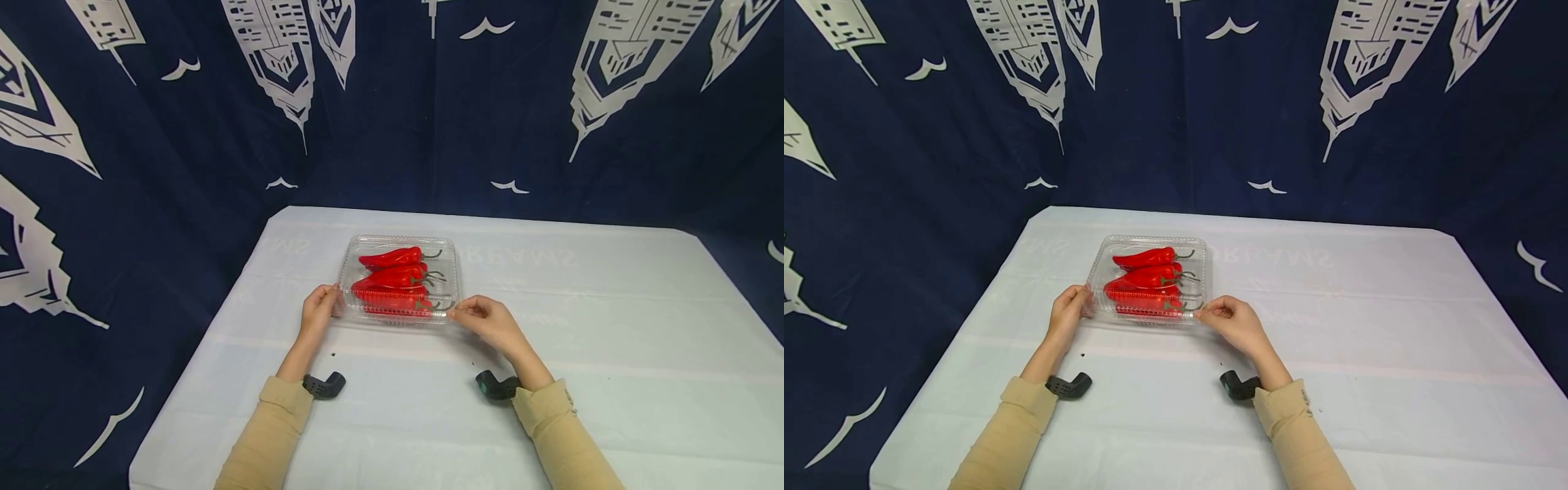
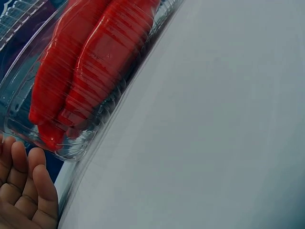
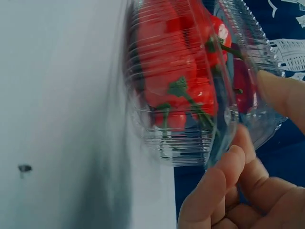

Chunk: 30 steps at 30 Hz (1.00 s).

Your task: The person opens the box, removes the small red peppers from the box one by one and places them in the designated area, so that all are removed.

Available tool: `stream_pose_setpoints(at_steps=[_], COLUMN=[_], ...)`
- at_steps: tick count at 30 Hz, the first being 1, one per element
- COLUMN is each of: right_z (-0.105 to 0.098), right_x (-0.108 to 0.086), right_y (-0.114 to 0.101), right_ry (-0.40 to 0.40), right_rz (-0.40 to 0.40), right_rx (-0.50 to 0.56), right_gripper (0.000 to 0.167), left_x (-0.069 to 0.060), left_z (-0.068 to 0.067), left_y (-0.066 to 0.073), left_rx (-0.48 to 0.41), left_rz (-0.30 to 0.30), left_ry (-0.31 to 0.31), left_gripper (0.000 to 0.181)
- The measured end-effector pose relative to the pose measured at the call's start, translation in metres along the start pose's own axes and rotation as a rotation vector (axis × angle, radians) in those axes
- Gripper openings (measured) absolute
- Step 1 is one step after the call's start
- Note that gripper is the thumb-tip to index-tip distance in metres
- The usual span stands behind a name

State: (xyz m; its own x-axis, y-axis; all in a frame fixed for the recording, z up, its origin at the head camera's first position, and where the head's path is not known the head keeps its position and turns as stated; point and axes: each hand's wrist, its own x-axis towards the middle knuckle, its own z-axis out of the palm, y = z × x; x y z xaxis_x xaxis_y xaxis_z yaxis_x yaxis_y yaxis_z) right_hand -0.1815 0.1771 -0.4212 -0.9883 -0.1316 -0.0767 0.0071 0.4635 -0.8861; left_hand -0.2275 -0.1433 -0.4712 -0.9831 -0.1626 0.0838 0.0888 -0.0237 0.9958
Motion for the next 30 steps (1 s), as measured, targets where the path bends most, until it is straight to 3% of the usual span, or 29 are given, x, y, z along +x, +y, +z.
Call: stream_pose_setpoints(at_steps=[4,11,21,30], right_z=[-0.003,-0.005,-0.007,-0.012], right_x=[0.001,0.001,0.002,0.007], right_y=[-0.004,-0.010,-0.018,-0.024], right_ry=[0.040,0.027,0.114,0.203], right_rz=[0.042,0.007,-0.021,-0.155], right_rx=[-0.038,0.070,0.094,0.155], right_gripper=[0.047,0.067,0.040,0.028], left_x=[0.000,-0.001,-0.002,-0.001], left_z=[0.000,0.000,0.000,0.001], left_y=[0.000,0.002,0.003,0.002], left_rx=[-0.007,-0.012,-0.023,-0.021], left_rz=[0.010,0.001,-0.022,-0.002], left_ry=[-0.005,0.001,0.000,0.004], left_gripper=[0.021,0.021,0.017,0.019])
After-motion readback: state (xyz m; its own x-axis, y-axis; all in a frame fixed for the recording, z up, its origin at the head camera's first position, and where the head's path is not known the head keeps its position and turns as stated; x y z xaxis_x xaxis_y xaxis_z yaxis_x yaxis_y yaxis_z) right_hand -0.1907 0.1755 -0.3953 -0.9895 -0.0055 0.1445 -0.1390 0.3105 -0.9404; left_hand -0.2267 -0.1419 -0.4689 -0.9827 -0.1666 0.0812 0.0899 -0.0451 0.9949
